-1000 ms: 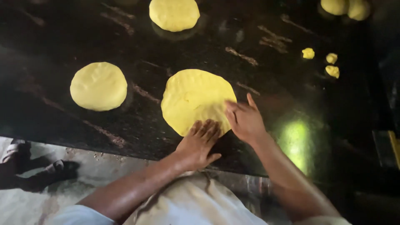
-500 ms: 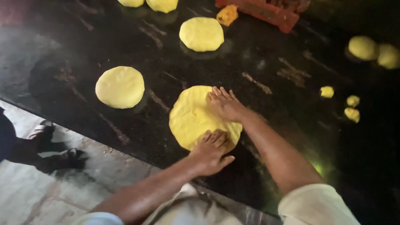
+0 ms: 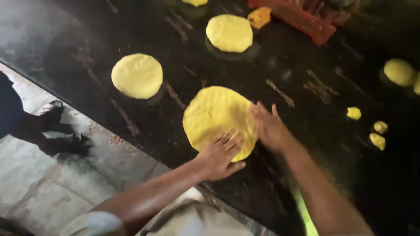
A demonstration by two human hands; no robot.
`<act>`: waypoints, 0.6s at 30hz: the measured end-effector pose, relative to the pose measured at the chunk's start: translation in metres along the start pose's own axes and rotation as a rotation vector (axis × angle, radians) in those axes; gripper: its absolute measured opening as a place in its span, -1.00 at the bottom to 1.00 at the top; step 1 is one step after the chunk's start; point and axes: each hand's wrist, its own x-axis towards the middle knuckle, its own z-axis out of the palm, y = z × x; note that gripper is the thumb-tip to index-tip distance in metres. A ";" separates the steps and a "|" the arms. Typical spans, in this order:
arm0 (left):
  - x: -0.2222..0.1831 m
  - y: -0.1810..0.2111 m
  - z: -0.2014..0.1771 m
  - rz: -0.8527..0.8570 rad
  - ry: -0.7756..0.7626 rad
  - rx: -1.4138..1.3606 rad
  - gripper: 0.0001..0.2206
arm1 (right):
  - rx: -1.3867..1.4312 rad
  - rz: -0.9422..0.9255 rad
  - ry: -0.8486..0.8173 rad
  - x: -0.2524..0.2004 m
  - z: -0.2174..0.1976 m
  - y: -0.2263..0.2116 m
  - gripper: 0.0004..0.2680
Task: Flattening and shaping balls of yellow dough on a dark countertop.
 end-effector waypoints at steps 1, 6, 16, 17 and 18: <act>-0.003 -0.009 0.001 -0.002 0.009 0.010 -0.30 | -0.004 -0.010 0.007 -0.007 0.000 -0.011 -0.60; -0.016 -0.003 0.015 -0.019 -0.052 0.145 -0.27 | 0.032 0.099 -0.101 -0.047 0.006 -0.021 -0.60; -0.069 -0.082 -0.063 -0.097 0.205 0.025 -0.40 | -0.097 0.055 0.035 -0.077 0.025 -0.090 -0.51; -0.082 -0.101 -0.075 -0.108 0.416 0.022 -0.46 | -0.009 0.181 -0.017 -0.075 0.029 -0.082 -0.58; -0.093 -0.120 -0.088 -0.117 0.629 0.018 -0.53 | 0.078 0.307 -0.066 -0.071 0.033 -0.074 -0.65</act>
